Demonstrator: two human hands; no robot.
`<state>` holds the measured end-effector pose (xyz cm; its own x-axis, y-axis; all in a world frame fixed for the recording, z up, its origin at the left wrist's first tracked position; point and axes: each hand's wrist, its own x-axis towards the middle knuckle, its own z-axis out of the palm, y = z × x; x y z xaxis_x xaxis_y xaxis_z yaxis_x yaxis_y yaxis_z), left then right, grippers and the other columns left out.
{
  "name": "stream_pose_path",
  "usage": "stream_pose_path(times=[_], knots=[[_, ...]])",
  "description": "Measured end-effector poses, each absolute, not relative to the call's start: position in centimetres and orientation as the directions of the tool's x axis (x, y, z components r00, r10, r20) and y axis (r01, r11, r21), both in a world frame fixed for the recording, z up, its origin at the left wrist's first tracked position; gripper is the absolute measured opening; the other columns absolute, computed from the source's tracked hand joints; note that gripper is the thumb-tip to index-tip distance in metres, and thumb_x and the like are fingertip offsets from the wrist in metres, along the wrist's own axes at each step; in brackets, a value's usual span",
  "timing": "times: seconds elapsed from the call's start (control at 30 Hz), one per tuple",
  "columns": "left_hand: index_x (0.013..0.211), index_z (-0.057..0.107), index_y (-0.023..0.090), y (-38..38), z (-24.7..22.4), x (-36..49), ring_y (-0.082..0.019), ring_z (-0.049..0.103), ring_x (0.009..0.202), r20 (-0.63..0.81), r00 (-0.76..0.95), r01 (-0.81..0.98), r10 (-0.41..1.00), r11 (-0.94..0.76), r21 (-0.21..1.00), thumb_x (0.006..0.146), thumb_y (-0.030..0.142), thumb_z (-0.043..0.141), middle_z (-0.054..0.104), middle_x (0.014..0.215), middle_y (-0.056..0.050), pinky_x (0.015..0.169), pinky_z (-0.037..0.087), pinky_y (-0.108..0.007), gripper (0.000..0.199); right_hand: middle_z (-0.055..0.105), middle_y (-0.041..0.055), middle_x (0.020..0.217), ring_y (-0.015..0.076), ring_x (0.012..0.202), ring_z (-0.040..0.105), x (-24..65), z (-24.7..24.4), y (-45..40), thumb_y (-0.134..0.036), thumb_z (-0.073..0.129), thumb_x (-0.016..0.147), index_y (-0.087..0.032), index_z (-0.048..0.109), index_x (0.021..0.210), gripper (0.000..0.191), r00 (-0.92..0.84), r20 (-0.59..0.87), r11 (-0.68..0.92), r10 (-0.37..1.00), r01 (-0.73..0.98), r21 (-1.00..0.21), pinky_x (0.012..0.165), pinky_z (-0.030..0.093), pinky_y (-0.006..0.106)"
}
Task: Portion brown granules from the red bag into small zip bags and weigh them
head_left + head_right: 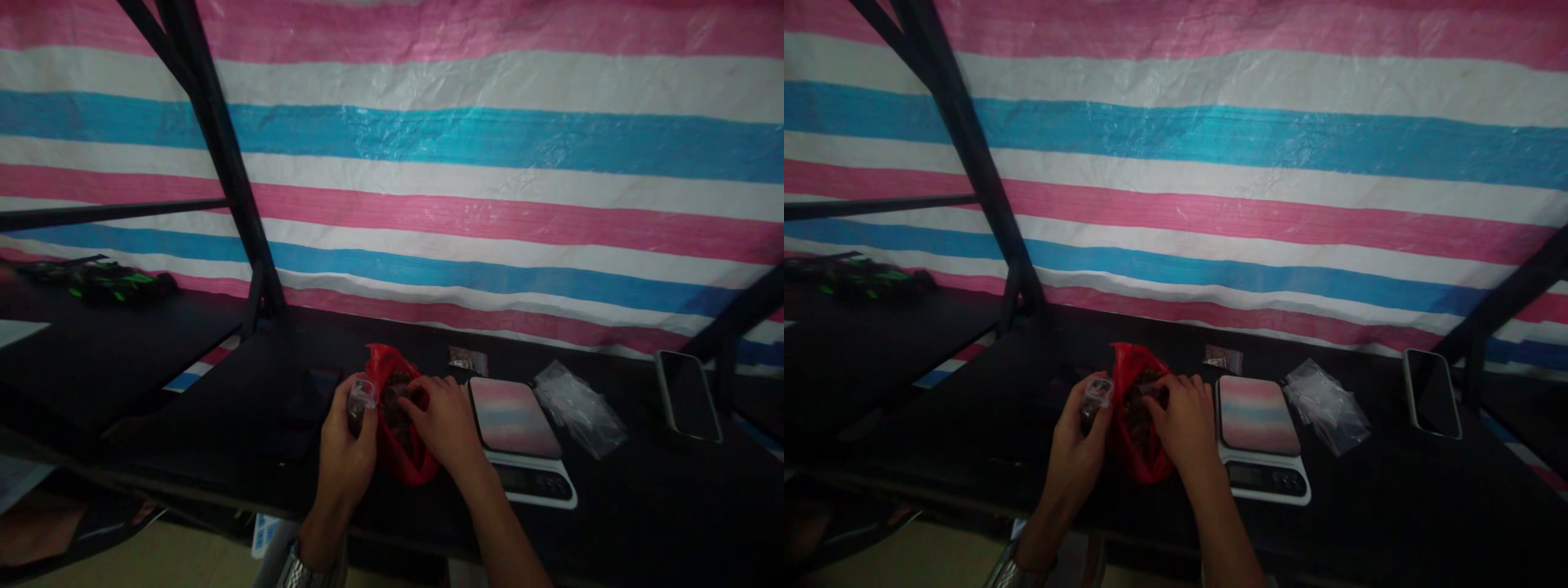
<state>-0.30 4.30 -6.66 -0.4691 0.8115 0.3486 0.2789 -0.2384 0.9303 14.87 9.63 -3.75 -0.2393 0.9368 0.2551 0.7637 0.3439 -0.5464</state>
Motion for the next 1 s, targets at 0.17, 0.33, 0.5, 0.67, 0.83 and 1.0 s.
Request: stream_pose_path(times=[0.17, 0.33, 0.5, 0.67, 0.83, 1.0], knots=[[0.123, 0.066, 0.02, 4.0, -6.8, 0.1, -0.026, 0.075, 0.101, 0.357, -0.42, 0.316, 0.834, -0.234, 0.92, 0.093, 0.035, 0.061, 0.078, 0.113, -0.008, 0.091, 0.057, -0.039, 0.035, 0.082, 0.0052, 0.109, 0.031, 0.105, 0.067, 14.8, -3.8, 9.7, -0.035, 0.076, 0.096, -0.025, 0.077, 0.103, 0.012, -0.256, 0.253, 0.352, 0.933, 0.794, -0.496, 0.09, 0.04, 0.041], [0.119, 0.065, 0.021, 3.7, -7.1, -0.4, -0.023, 0.073, 0.097, 0.385, -0.47, 0.338, 0.794, -0.241, 0.91, 0.091, 0.029, 0.056, 0.076, 0.108, -0.005, 0.09, 0.056, -0.035, 0.03, 0.081, 0.0077, 0.112, 0.0322, 0.106, 0.066, 14.6, -4.0, 9.6, -0.045, 0.07, 0.1, -0.024, 0.074, 0.107, 0.023, -0.182, 0.282, 0.302, 0.942, 0.826, -0.477, 0.087, 0.037, 0.041], [0.117, 0.064, 0.02, 3.5, -7.3, -1.2, -0.023, 0.071, 0.098, 0.424, -0.527, 0.359, 0.736, -0.26, 0.897, 0.089, 0.028, 0.057, 0.074, 0.107, -0.005, 0.091, 0.055, -0.035, 0.03, 0.081, 0.0069, 0.108, 0.0317, 0.104, 0.066, 13.9, -3.6, 9.0, -0.048, 0.069, 0.1, -0.024, 0.071, 0.104, 0.024, -0.195, 0.27, 0.299, 0.943, 0.852, -0.429, 0.084, 0.035, 0.04], [0.119, 0.062, 0.02, 3.4, -7.6, -1.4, -0.024, 0.07, 0.1, 0.455, -0.549, 0.39, 0.701, -0.267, 0.881, 0.091, 0.028, 0.057, 0.072, 0.109, -0.006, 0.092, 0.054, -0.037, 0.03, 0.081, 0.0084, 0.105, 0.0332, 0.104, 0.065, 13.3, -3.4, 9.1, -0.046, 0.077, 0.095, -0.023, 0.07, 0.097, 0.024, -0.232, 0.26, 0.326, 0.937, 0.849, -0.415, 0.085, 0.034, 0.041], [0.121, 0.063, 0.021, 3.7, -8.0, -0.5, -0.027, 0.067, 0.111, 0.468, -0.51, 0.415, 0.721, -0.271, 0.869, 0.087, 0.022, 0.059, 0.07, 0.117, -0.008, 0.103, 0.051, -0.042, 0.035, 0.081, 0.0054, 0.102, 0.0297, 0.099, 0.065, 13.3, -3.5, 9.8, -0.034, 0.075, 0.096, -0.024, 0.072, 0.096, 0.011, -0.25, 0.253, 0.341, 0.935, 0.834, -0.435, 0.083, 0.033, 0.039], [0.123, 0.063, 0.021, 3.6, -8.3, 1.0, -0.029, 0.068, 0.109, 0.423, -0.493, 0.412, 0.76, -0.224, 0.883, 0.086, 0.017, 0.056, 0.071, 0.115, -0.01, 0.102, 0.051, -0.046, 0.038, 0.08, 0.0027, 0.104, 0.0273, 0.101, 0.065, 14.0, -3.2, 11.2, -0.029, 0.076, 0.095, -0.025, 0.074, 0.094, 0.005, -0.251, 0.263, 0.351, 0.931, 0.812, -0.467, 0.086, 0.034, 0.038]])
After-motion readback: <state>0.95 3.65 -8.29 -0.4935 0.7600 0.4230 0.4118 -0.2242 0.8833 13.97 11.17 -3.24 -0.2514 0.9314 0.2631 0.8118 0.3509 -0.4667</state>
